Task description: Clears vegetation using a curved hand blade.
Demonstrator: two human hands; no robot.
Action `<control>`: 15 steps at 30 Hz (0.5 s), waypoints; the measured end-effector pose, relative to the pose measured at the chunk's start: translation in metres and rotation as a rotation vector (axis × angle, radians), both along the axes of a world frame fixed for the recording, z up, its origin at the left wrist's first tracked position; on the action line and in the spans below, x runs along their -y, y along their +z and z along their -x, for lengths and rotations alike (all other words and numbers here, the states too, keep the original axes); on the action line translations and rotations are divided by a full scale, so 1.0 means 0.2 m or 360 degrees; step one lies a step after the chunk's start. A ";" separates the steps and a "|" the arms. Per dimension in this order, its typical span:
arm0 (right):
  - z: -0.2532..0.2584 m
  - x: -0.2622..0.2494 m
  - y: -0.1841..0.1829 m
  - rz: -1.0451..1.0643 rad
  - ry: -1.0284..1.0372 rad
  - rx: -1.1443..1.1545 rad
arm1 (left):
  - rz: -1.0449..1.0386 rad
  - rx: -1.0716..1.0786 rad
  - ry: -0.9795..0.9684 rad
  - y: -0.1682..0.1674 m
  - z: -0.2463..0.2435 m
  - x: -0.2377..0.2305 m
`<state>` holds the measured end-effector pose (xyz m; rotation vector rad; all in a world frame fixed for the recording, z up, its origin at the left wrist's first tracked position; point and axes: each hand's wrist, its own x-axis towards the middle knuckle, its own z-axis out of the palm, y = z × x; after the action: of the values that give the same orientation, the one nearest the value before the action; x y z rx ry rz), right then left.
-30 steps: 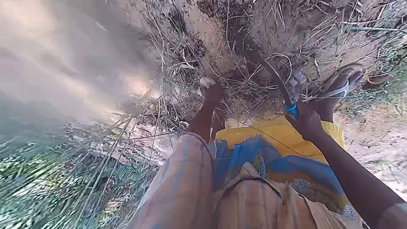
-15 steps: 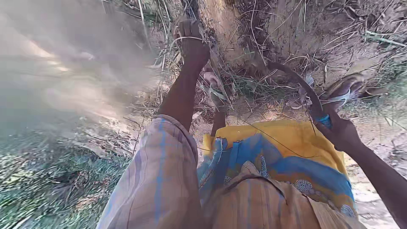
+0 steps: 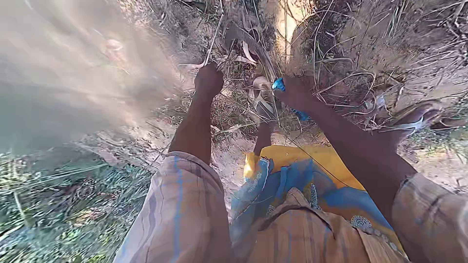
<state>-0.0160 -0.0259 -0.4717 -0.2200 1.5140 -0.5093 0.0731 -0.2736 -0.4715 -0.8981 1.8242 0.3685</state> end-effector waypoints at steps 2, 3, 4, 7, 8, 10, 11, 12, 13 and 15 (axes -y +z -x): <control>-0.08 0.07 0.10 -0.0156 -0.0087 0.0085 | 0.0027 0.0052 -0.0137 0.02 0.08 0.04; -0.13 0.10 0.20 -0.0224 -0.0162 0.0095 | 0.0040 0.0075 -0.0191 0.03 0.12 0.06; -0.18 0.10 0.24 -0.0252 -0.0230 0.0101 | 0.0037 0.0104 -0.0233 0.04 0.14 0.09; -0.27 -0.09 0.26 -0.0237 -0.0325 0.0145 | -0.0124 0.0150 -0.0365 0.03 0.16 0.13; -0.25 -0.20 0.32 -0.0297 -0.0298 0.0153 | -0.0251 0.0137 -0.0415 0.03 0.15 0.09; -0.15 -0.37 0.43 -0.0471 -0.0264 0.0215 | -0.0472 0.0104 -0.0498 0.05 0.17 -0.12; -0.14 -0.46 0.48 -0.0539 -0.0289 0.0233 | -0.0550 0.0125 -0.0516 0.07 0.16 -0.26; -0.13 -0.54 0.55 -0.0574 -0.0278 0.0223 | -0.0571 0.0167 -0.0492 0.09 0.13 -0.36; -0.12 -0.61 0.64 -0.0571 -0.0212 0.0188 | -0.0516 0.0182 -0.0420 0.11 0.10 -0.40; -0.13 -0.78 0.83 -0.0540 -0.0150 0.0032 | -0.0314 0.0233 -0.0241 0.16 0.03 -0.40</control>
<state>0.0099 0.1304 -0.3059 0.1206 1.5700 -0.3203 0.0678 -0.1945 -0.4399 -0.6304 1.6758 0.3701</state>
